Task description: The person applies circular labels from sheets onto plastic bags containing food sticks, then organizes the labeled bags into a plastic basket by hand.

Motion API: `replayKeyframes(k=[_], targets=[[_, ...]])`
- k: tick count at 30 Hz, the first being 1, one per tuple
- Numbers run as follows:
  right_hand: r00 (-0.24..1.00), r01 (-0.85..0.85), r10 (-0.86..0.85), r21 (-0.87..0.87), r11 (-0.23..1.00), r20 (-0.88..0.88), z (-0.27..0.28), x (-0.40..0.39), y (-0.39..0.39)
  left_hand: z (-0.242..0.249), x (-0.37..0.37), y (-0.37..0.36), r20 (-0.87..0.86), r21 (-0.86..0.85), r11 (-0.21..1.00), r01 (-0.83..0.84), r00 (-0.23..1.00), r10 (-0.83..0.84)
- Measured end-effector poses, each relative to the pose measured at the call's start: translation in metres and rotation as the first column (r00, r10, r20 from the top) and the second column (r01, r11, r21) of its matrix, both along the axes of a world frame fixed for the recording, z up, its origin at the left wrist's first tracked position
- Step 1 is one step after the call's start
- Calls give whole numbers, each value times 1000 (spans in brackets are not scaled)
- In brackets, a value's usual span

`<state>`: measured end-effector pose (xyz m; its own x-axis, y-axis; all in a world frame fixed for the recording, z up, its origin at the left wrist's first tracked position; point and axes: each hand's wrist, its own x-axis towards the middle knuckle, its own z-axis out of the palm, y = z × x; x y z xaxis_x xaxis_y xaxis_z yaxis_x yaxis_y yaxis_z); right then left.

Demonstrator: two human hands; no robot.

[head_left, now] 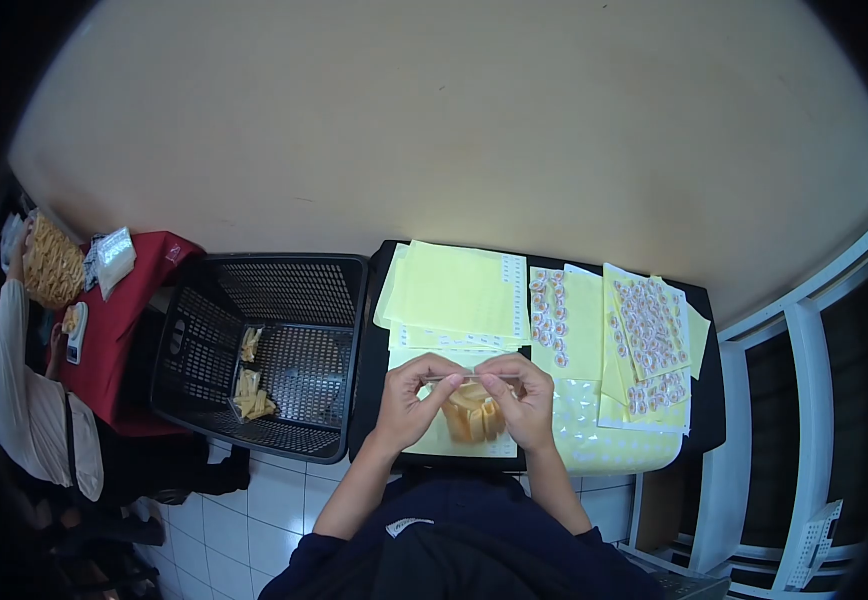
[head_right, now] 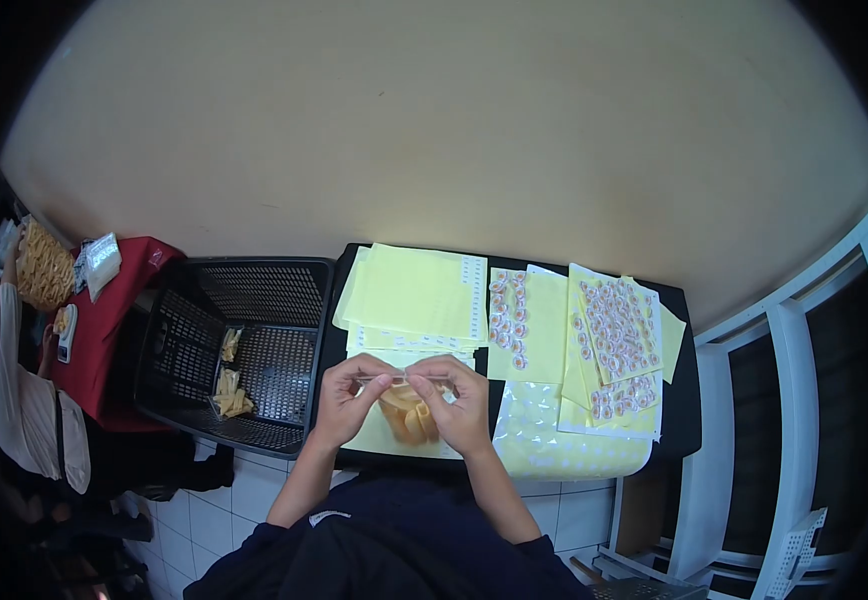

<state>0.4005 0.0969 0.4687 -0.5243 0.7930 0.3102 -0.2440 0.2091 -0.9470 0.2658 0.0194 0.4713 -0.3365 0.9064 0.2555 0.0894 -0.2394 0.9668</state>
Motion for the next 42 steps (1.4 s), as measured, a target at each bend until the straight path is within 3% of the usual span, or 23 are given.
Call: replayKeyframes(k=[1, 3, 5, 6, 8, 9, 10, 12, 15, 16, 18, 19, 20, 21, 22, 24, 25, 26, 28, 36, 42], targets=[[998, 7, -10, 48, 999, 62, 1, 6, 1, 5, -1, -3, 0, -1, 1000, 2, 1000, -2], [990, -26, 17, 65, 998, 142, 8, 20, -1, 14, -4, -13, -234, -61, 997, 37, 971, -50], [967, -110, 89, 76, 991, 239, 11, 34, -2, 17, -11, -24, -302, -88, 995, 51, 950, -75], [967, -106, 86, 72, 992, 238, 8, 43, 0, 17, -17, -30, -372, -111, 992, 62, 923, -99], [990, -48, 59, -85, 995, 128, 0, 65, 7, 13, -39, -44, -344, -194, 977, -88, 939, 16], [990, -43, 55, -89, 995, 131, -2, 76, 11, 10, -50, -51, -307, -174, 970, -170, 945, 110], [988, 37, -22, -90, 995, 153, -4, 88, 15, -1, -59, -57, -133, -143, 968, -208, 973, 190], [978, 122, -103, -97, 988, 180, -12, 94, 13, -6, -56, -59, 20, -137, 976, -171, 984, 175], [986, 139, -128, -101, 985, 108, -30, 82, 0, -15, -18, -42, 125, -202, 972, 123, 987, -99], [985, 145, -134, -105, 984, 111, -33, 72, -9, -25, -4, -37, 63, -198, 956, 217, 976, -209], [986, 158, -135, -283, 946, 96, -38, 52, -26, -50, 25, -32, 83, -136, 960, 245, 968, -235], [991, 115, -93, -270, 956, 94, -40, 47, -32, -60, 29, -35, 87, -141, 957, 252, 966, -242], [995, 71, -49, -256, 964, 92, -42, 44, -35, -69, 33, -38, 211, -199, 945, 259, 953, -217], [995, 98, -97, -205, 974, 17, -49, 41, -34, -78, 34, -37, 328, -252, 929, 270, 927, -180], [995, 103, -101, -208, 973, 18, -56, 39, -28, -88, 32, -34, 329, -254, 927, 275, 926, -184], [841, 405, -445, 187, 895, 307, -74, 34, -10, -108, 24, -29, 743, -117, 980, 162, 669, -22], [749, 372, -473, 295, 880, 465, -90, 32, -3, -115, 17, -24, 784, -131, 975, 180, 620, -9], [745, 375, -477, 299, 877, 467, -100, 30, 2, -121, 13, -19, 787, -127, 975, 185, 617, -15], [577, 187, -561, 574, 798, 593, -114, 22, 5, -129, 7, -15, 829, -206, 959, 193, 556, 66], [515, 134, -557, 581, 803, 651, -120, 10, 3, -128, 2, -15, 879, -243, 939, 243, 464, 107], [587, 230, -563, 547, 805, 581, -117, 6, 9, -135, -1, -14, 903, -207, 941, 268, 423, 78]])
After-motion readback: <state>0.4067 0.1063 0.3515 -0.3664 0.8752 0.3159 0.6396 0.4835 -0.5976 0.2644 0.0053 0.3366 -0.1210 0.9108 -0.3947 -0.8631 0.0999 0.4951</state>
